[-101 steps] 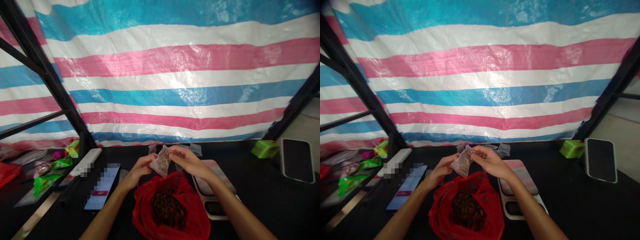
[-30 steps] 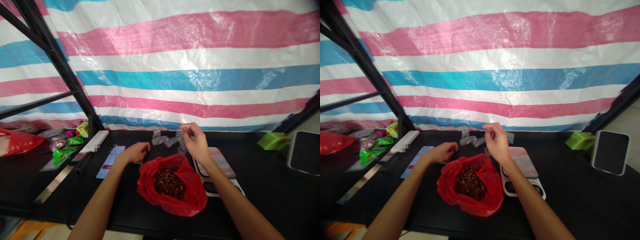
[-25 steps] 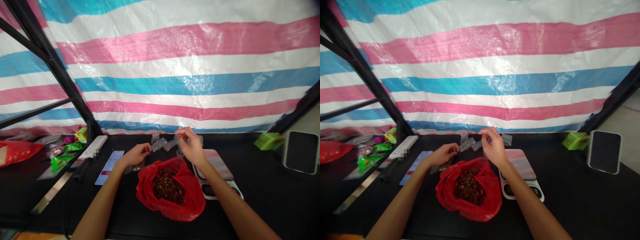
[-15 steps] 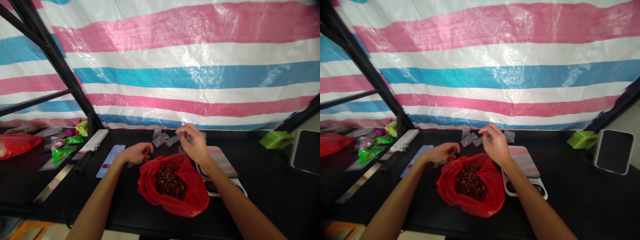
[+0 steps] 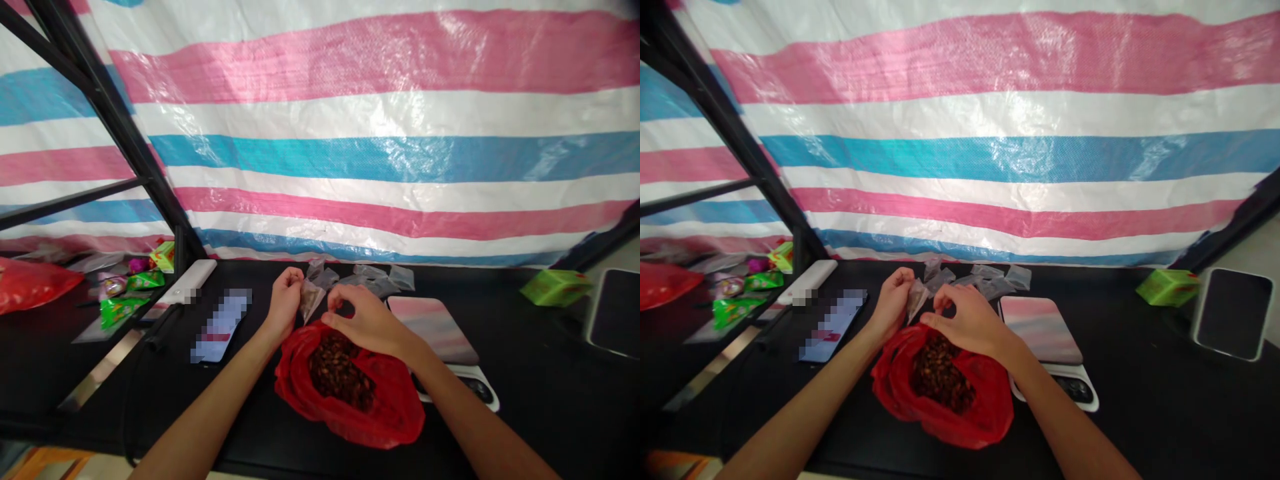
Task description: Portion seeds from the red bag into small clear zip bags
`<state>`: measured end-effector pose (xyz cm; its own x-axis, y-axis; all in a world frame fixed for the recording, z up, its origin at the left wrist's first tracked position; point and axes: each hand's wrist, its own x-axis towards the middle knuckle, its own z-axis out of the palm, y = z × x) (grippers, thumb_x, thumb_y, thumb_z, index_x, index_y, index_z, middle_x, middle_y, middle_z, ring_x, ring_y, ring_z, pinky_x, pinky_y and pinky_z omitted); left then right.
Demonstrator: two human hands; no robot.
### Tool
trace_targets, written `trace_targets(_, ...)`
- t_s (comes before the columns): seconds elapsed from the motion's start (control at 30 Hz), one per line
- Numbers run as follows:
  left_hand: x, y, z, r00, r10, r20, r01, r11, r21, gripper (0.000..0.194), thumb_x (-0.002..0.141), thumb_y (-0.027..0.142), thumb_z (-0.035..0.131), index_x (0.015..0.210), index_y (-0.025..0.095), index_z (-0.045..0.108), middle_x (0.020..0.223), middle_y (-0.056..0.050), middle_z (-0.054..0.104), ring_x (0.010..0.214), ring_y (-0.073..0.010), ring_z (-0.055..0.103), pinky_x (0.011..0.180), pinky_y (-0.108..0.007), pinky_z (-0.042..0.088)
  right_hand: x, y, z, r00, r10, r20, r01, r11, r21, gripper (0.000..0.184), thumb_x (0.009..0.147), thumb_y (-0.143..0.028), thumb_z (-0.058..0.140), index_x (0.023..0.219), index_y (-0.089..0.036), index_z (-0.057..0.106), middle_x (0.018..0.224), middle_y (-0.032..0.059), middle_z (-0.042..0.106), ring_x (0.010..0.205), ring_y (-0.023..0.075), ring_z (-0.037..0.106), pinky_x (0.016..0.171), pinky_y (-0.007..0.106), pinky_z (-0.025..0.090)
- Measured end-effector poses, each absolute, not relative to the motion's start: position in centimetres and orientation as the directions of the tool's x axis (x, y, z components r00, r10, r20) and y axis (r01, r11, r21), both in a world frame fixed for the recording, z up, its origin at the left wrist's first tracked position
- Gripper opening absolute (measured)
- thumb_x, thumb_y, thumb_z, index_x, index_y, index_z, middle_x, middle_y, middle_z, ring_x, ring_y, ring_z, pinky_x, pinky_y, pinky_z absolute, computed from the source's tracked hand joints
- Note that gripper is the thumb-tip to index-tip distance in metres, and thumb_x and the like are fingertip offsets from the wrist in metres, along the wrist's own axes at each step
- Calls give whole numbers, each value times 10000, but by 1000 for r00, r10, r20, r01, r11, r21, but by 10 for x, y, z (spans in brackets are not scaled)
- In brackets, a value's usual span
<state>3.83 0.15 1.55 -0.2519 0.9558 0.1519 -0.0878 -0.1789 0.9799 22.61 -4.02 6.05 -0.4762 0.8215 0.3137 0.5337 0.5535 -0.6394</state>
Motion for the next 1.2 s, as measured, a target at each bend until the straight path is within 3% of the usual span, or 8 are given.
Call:
trace_targets(0.07,38,4,9,-329,924,195,-32,-217,976,83,690,119,519,691,199,496,628,64,402,567,-100,382,553,-213,289,224,-42,62,-480,827,293,569,547,-614,194,923,-381,697,800,-231,706,814,-5,745,809,194,651,818,334,405)
trace_targets(0.2,38,3,4,-342,901,266,48,-266,963,135,720,71,469,693,199,505,656,47,442,619,-121,420,587,-228,312,222,-39,60,-476,837,268,525,515,-677,204,964,-333,631,831,-246,758,815,-12,758,766,171,651,765,307,408)
trace_targets(0.5,48,-11,13,-79,888,454,328,-407,853,198,859,74,432,746,204,531,806,0,498,793,-165,510,715,-275,388,231,-30,54,-352,891,286,448,428,-785,123,837,-156,581,804,-211,686,756,-21,689,713,151,601,674,266,430)
trace_targets(0.63,46,-11,12,83,915,395,399,-393,828,193,857,73,446,761,204,550,818,-8,516,813,-183,521,747,-301,404,236,-24,48,-379,893,242,422,399,-814,139,898,-206,560,854,-203,692,779,-8,706,692,147,616,670,265,450)
trace_targets(0.73,39,-15,20,380,843,382,401,-522,753,151,869,109,528,911,213,630,982,-34,584,991,-211,545,898,-337,432,241,-22,46,-414,885,214,386,384,-839,148,936,-248,551,891,-207,686,762,-7,704,691,149,635,661,259,460)
trace_targets(0.9,28,-17,31,727,679,100,365,-506,781,202,981,252,539,1109,258,696,1298,-44,616,1261,-228,470,1147,-392,327,245,-23,48,-393,895,212,358,361,-861,140,942,-269,555,910,-212,678,805,1,720,721,159,658,650,253,471)
trace_targets(1.07,29,-11,19,693,711,119,390,-508,768,167,990,326,573,994,232,711,1131,-49,671,1185,-224,474,1108,-377,359,247,-18,42,-355,903,244,431,389,-814,142,945,-278,564,879,-216,673,789,0,715,699,158,646,645,254,456)
trace_targets(1.2,34,-9,17,429,864,265,378,-438,816,203,988,360,570,985,219,716,1019,-60,657,1050,-225,531,988,-366,429,246,-17,42,-297,926,234,505,360,-785,285,989,-425,538,872,-202,670,779,24,707,689,167,631,623,259,437)
